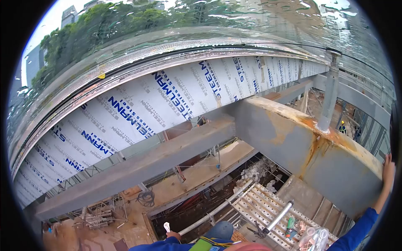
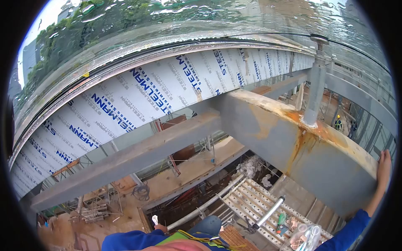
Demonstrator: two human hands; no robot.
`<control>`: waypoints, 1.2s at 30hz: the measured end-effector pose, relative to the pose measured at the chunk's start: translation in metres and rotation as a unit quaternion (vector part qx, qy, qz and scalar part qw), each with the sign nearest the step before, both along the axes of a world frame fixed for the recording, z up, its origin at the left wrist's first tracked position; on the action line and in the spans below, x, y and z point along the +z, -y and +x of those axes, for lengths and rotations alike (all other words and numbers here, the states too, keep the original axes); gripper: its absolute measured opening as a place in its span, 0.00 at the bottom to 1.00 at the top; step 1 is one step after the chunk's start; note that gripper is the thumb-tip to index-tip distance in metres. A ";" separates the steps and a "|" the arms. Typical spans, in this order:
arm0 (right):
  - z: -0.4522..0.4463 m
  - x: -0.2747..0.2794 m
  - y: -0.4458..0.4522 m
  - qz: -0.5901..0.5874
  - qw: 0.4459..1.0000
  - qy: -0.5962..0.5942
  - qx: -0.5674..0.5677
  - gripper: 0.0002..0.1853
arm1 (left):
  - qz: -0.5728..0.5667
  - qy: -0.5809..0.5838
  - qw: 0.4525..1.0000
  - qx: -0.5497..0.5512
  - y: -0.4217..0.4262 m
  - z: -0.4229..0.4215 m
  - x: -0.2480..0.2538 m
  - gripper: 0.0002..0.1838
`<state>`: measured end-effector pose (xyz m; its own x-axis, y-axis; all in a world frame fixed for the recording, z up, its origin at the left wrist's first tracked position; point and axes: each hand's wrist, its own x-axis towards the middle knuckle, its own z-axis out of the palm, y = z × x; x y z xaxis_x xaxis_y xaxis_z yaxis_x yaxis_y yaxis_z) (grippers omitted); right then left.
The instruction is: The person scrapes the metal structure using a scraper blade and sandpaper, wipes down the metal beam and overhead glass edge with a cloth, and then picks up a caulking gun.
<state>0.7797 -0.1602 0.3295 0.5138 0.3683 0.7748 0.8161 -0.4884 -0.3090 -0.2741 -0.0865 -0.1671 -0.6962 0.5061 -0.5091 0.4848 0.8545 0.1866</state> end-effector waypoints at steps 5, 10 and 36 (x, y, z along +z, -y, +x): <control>-0.015 0.008 0.004 -0.006 0.999 -0.042 0.026 0.27 | 0.021 -0.029 0.999 -0.024 -0.002 0.002 -0.022 0.28; 0.009 0.003 0.006 -0.020 0.995 -0.090 0.038 0.29 | 0.063 -0.062 0.995 -0.041 0.000 0.002 -0.036 0.27; -0.007 0.023 0.013 -0.011 0.995 -0.072 0.067 0.30 | 0.056 -0.039 0.996 -0.055 0.001 0.001 -0.032 0.24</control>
